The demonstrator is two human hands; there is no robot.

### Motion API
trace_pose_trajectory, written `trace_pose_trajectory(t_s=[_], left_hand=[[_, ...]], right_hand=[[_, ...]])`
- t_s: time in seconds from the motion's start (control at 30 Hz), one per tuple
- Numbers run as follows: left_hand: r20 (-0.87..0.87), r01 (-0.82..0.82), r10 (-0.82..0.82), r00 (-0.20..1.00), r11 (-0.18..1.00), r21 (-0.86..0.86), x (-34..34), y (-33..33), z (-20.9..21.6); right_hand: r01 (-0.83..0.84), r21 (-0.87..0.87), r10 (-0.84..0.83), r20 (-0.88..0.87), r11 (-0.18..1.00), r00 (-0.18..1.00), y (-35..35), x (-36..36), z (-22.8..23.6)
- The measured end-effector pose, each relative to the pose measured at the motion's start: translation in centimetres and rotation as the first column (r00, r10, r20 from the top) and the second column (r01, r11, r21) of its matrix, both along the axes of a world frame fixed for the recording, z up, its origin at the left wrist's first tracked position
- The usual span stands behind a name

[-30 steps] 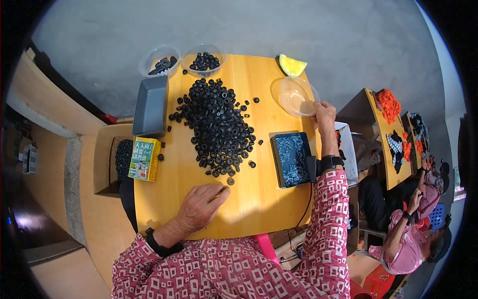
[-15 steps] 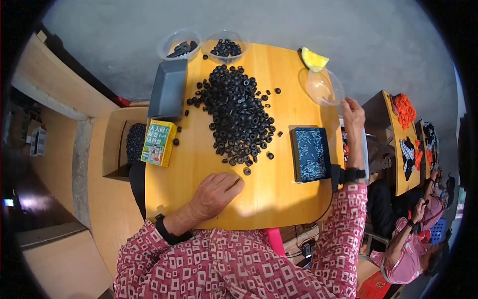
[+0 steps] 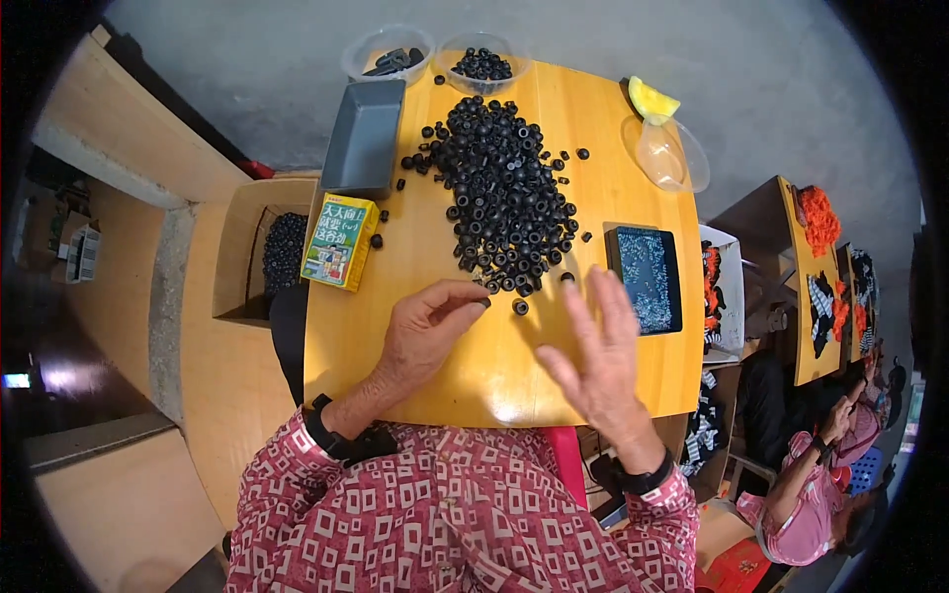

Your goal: The person dumps black parts from a plastic container onto the table, then repeatedly picks up the parts and inserts small pins from a tray into them by hand.

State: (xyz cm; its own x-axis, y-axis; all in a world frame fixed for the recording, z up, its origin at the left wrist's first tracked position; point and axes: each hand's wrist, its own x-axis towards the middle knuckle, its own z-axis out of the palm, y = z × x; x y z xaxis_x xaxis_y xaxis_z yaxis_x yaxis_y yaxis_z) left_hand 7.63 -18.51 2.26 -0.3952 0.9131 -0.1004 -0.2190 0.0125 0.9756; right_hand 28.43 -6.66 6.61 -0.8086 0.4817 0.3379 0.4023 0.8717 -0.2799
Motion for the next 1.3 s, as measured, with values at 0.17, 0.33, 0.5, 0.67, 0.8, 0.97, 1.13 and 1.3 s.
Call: trace_pose_trajectory(t_s=[0.17, 0.33, 0.5, 0.67, 0.8, 0.97, 1.13, 1.3], left_hand=[[0.028, -0.079, 0.079, 0.996, 0.997, -0.011, -0.3, -1.6, -0.6], [0.062, -0.103, 0.102, 0.993, 0.994, 0.018, -0.6, -3.0, -1.5], [0.074, -0.117, 0.117, 0.990, 0.993, 0.004, -0.8, -3.6, -1.9], [0.073, -0.118, 0.117, 0.990, 0.993, 0.001, -0.7, -3.5, -1.9], [0.073, -0.123, 0.123, 0.990, 0.992, 0.001, -0.9, -3.8, -1.9], [0.094, -0.108, 0.108, 0.990, 0.994, -0.006, -0.8, -4.0, -1.9], [0.219, -0.095, 0.087, 0.972, 0.995, 0.029, -1.0, -3.8, -1.7], [0.510, 0.013, 0.037, 0.859, 0.995, -0.094, -1.7, -2.8, 0.1]], right_hand=[[0.166, -0.035, -0.159, 0.160, 0.985, 0.974, 0.3, -2.0, -5.4], [0.160, 0.018, -0.161, 0.184, 0.987, 0.970, 0.9, -5.3, -5.8], [0.167, 0.045, -0.172, 0.144, 0.985, 0.974, 2.5, -9.2, -6.5], [0.240, 0.031, -0.242, 0.105, 0.970, 0.965, 5.4, -11.7, -7.5], [0.277, 0.016, -0.277, 0.119, 0.961, 0.954, 6.6, -13.3, -7.7], [0.284, 0.029, -0.286, 0.114, 0.958, 0.951, 7.0, -13.2, -7.7], [0.184, 0.049, -0.181, -0.050, 0.982, 0.982, 5.2, -12.0, -6.0], [-0.035, -0.104, 0.013, -0.206, 0.994, 0.978, 1.0, -8.7, -2.8]])
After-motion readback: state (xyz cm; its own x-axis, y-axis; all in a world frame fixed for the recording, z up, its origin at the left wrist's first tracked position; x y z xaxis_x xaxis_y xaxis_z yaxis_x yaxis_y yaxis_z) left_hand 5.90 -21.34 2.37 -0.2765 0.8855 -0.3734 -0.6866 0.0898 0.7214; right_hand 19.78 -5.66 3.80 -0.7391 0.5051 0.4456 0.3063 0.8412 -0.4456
